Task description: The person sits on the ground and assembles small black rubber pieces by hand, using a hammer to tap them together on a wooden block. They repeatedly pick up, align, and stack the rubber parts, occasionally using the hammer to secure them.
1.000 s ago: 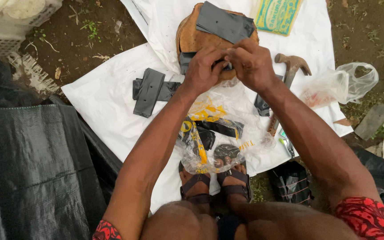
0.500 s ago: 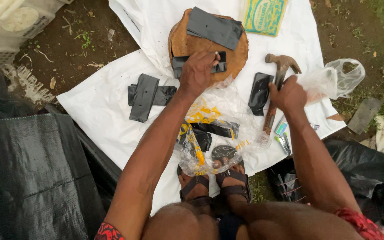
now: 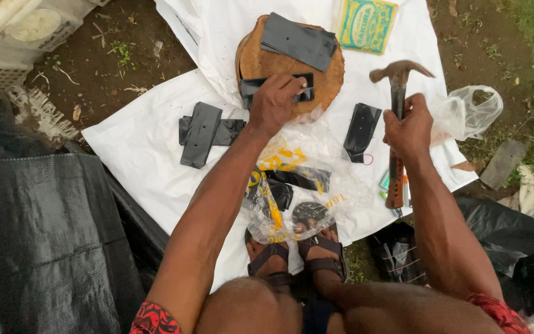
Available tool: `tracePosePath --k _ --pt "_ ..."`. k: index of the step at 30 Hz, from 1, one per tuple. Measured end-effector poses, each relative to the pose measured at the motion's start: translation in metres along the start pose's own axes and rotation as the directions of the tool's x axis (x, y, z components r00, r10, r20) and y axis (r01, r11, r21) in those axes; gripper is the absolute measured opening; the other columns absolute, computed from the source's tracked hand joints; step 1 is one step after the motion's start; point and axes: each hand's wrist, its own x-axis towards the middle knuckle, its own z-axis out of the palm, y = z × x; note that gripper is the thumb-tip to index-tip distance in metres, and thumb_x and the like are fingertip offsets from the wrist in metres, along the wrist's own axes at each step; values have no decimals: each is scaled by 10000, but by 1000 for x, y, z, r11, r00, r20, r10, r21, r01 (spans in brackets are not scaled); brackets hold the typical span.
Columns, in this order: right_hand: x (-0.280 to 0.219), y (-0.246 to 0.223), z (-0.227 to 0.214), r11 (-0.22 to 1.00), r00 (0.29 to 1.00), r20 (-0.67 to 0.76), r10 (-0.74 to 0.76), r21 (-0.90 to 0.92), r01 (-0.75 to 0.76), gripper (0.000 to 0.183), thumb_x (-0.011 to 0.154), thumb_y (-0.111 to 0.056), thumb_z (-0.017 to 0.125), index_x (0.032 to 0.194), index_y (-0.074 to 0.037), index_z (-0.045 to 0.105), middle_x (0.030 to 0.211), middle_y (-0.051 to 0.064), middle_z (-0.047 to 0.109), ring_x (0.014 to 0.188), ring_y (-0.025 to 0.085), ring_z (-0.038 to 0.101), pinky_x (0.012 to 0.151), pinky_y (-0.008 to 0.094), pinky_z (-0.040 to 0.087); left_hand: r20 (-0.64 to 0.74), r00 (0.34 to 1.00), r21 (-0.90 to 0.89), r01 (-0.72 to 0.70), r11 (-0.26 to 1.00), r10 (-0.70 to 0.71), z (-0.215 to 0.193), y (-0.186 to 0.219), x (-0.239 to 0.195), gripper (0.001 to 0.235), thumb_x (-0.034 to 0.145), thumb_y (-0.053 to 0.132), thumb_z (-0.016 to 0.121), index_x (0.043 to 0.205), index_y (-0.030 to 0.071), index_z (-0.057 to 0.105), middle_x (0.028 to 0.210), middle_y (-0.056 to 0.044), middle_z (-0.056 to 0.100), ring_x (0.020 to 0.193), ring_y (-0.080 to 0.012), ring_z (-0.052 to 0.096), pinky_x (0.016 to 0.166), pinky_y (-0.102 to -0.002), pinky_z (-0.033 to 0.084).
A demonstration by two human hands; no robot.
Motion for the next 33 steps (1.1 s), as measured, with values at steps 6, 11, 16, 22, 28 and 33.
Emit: tracePosePath --k 6,11,16,22,28,33 --pt "-12 -50 -12 955 963 42 -268 146 259 325 1025 -9 713 1117 -35 402 769 62 578 560 114 551 451 299 410 38 997 -21 67 998 -66 -3 -2 1 135 879 -32 641 976 49 689 992 -125 684 955 -360 642 820 -445 532" --pt "-24 -81 -13 944 947 149 -286 212 252 346 1008 17 708 1098 -50 381 772 38 563 555 90 549 439 282 422 35 996 -171 84 982 -79 -9 2 5 117 911 -22 637 1006 24 688 923 -138 683 869 -357 633 788 -436 516" --pt "-33 -95 -5 942 944 227 -239 292 168 324 987 14 699 1090 -65 402 750 24 550 550 80 518 447 272 383 25 997 -209 79 975 -75 -10 3 6 77 928 0 664 1002 19 677 916 -128 682 874 -341 651 793 -428 516" --pt "-50 -106 -4 891 877 173 -448 1 455 287 1007 -65 719 1161 -3 486 709 106 560 588 177 533 508 374 409 12 998 -55 68 996 -67 -4 4 5 123 885 20 705 1000 61 697 962 -97 698 921 -327 668 785 -420 534" --pt "-63 -115 -10 671 723 189 -665 -274 689 200 1049 -138 708 1006 -14 557 807 238 624 690 449 627 594 516 476 38 999 11 10 1000 -11 -5 4 0 337 838 -54 647 1138 79 722 1050 -64 714 955 -311 660 807 -416 559" --pt "-62 -107 2 682 753 252 -607 -321 657 237 1051 -192 640 1093 14 530 753 245 634 640 480 618 576 566 470 12 1000 11 1 1000 -1 -7 4 0 300 875 -32 662 1145 93 702 1086 -56 698 974 -294 657 819 -405 561"
